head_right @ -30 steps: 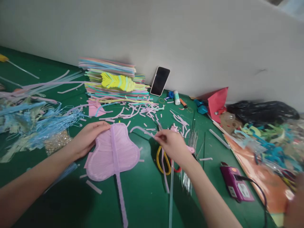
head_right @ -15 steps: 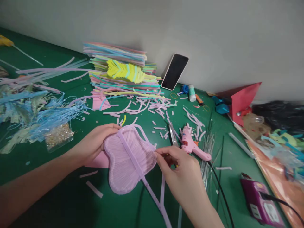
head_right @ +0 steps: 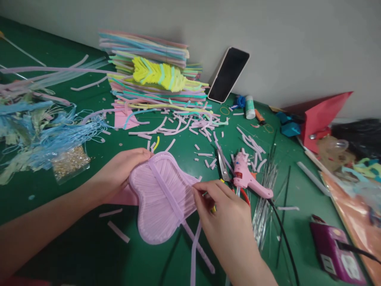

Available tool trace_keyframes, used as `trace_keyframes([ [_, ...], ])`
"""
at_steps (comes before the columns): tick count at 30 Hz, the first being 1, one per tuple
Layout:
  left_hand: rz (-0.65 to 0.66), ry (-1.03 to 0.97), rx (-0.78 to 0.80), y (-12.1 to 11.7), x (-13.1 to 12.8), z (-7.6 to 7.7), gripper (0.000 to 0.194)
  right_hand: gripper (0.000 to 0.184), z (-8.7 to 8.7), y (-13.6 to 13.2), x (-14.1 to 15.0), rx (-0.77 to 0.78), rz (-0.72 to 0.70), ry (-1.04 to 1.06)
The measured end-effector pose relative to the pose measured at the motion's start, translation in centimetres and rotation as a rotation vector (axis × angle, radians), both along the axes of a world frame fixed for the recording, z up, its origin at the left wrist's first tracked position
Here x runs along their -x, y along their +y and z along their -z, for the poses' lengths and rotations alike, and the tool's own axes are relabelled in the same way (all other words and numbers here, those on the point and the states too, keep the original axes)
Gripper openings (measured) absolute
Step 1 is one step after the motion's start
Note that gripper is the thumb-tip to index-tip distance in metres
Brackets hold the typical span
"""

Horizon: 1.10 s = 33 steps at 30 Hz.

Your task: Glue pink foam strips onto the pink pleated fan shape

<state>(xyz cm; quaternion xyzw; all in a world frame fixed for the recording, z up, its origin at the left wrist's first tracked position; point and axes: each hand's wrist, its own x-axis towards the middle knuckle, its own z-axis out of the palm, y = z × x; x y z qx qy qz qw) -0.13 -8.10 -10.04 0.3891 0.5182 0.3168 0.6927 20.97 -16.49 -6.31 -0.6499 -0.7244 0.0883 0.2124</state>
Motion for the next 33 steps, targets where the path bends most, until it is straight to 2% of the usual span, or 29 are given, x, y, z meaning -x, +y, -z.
trace_keyframes([
  [14,0.071,0.158,-0.059,-0.1,0.2,-0.1,0.018,0.014,-0.3,-0.1,1.1,-0.205,-0.04,-0.166],
  [27,0.114,0.181,-0.096,-0.2,0.3,-0.5,0.017,0.01,-0.3,-0.7,1.9,-0.234,-0.053,-0.246],
  [33,0.16,0.175,-0.103,-0.2,0.4,-0.5,0.023,0.01,-0.2,-1.0,2.1,-0.214,-0.046,-0.235],
])
